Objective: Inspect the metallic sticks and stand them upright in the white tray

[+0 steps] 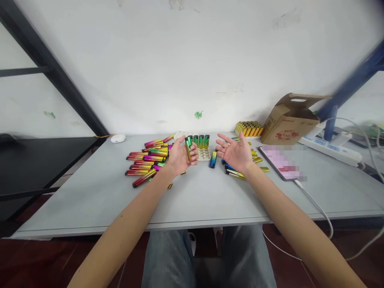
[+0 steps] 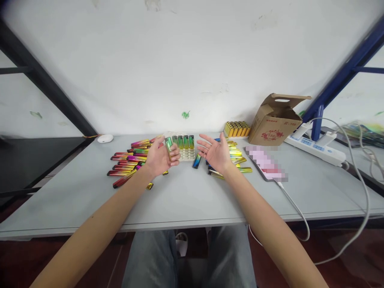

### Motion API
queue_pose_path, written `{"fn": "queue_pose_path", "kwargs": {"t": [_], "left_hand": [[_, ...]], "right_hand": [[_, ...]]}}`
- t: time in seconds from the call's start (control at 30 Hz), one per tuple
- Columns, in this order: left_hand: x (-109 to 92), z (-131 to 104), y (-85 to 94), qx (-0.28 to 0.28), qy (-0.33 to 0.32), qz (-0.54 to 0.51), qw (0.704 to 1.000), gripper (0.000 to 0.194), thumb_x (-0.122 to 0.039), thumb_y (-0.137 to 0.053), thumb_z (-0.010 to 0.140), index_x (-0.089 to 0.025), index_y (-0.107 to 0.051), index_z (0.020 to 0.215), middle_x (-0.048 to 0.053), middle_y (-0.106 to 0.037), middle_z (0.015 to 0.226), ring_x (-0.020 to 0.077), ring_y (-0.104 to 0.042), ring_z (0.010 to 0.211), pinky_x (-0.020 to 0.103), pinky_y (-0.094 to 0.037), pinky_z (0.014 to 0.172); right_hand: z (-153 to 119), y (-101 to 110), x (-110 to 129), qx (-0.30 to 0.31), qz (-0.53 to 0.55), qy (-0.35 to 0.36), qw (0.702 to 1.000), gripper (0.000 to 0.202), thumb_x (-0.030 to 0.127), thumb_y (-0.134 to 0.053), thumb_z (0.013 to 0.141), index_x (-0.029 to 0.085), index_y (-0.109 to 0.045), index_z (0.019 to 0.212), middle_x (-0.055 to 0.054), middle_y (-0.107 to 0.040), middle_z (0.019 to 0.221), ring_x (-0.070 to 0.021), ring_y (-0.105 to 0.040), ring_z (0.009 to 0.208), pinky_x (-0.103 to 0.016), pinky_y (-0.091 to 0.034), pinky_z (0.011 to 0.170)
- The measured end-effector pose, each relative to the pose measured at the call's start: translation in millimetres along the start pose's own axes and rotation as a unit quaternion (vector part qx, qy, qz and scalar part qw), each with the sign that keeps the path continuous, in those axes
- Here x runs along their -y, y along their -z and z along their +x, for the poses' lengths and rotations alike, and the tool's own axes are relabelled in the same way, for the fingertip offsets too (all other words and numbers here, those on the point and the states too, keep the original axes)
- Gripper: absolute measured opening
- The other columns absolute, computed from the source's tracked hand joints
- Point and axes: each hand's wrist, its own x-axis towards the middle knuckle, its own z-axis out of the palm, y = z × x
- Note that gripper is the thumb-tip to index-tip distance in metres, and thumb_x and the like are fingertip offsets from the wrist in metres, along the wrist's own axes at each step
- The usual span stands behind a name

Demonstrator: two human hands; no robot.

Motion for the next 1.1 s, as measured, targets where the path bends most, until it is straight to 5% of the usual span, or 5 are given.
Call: {"fn": "queue_pose_path", "kwargs": {"t": [0.5, 1.1], "left_hand": [[7, 6, -2.0, -0.083, -0.083, 0.105, 0.987, 0.026, -0.033, -0.036, 0.088, -0.019, -0.04, 0.067, -0.004, -0.032, 0.058, 0.008, -0.033, 0.043, 0.018, -0.025, 0.038], [11, 3, -6.6, -0.026, -0.058, 0.095, 0.993, 0.028, -0.034, -0.033, 0.091, -0.019, -0.04, 0.068, -0.003, -0.032, 0.059, 0.0083, -0.032, 0.043, 0.016, -0.026, 0.038]], "right_hand": [[0, -1, -2, -0.016, -0.012, 0.007, 1.0, 0.065, 0.064, -0.021, 0.093, 0.019, -0.065, 0.106, -0.007, -0.069, 0.083, -0.018, -0.062, 0.068, -0.031, -0.049, 0.061], [0, 0, -1, -0.015, -0.025, 0.013, 0.999, 0.065, 0.064, -0.018, 0.093, 0.021, -0.065, 0.105, -0.006, -0.069, 0.083, -0.0182, -0.062, 0.068, -0.032, -0.05, 0.062]]}}
